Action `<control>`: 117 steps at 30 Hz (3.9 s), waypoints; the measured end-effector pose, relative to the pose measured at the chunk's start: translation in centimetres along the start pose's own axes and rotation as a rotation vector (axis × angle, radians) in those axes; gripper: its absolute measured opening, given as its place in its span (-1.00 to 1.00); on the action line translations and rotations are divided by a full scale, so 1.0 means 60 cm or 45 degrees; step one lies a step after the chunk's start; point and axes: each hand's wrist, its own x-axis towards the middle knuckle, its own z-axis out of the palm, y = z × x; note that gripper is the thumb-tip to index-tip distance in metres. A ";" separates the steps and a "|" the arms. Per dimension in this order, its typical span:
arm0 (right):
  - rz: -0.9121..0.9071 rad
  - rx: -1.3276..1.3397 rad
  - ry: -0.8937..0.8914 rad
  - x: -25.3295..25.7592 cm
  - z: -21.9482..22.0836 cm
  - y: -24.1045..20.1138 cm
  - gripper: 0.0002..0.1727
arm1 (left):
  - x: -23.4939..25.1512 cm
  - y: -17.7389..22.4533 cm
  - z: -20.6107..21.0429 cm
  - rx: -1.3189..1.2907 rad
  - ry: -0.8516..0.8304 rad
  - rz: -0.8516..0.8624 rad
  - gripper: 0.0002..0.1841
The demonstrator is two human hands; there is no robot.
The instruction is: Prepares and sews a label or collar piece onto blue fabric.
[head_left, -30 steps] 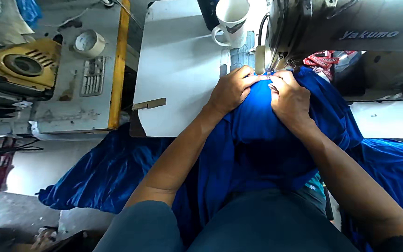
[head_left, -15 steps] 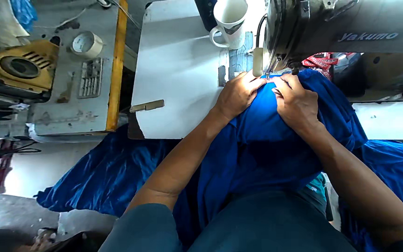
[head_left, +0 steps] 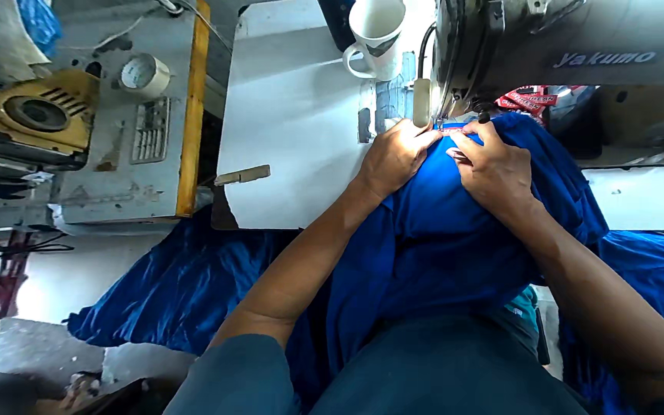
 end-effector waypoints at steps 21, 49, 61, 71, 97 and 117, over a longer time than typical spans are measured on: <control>-0.031 0.011 0.025 0.005 0.001 0.005 -0.63 | 0.002 -0.023 -0.006 -0.008 -0.036 0.137 -0.62; -0.050 0.049 0.057 0.005 -0.002 0.007 -0.66 | -0.001 -0.030 -0.005 -0.131 0.047 0.089 -0.66; -0.070 0.062 0.044 0.008 -0.002 0.017 -0.66 | 0.001 -0.033 -0.002 -0.134 0.041 0.043 -0.65; -0.076 0.066 0.034 0.008 -0.006 0.017 -0.66 | -0.001 -0.032 -0.003 -0.116 0.046 0.013 -0.65; -0.102 0.071 0.050 0.024 0.000 0.030 -0.66 | 0.005 -0.029 0.000 -0.087 0.082 -0.051 -0.65; -0.107 0.065 0.033 0.024 -0.001 0.034 -0.64 | 0.007 -0.029 -0.002 -0.126 0.073 -0.074 -0.65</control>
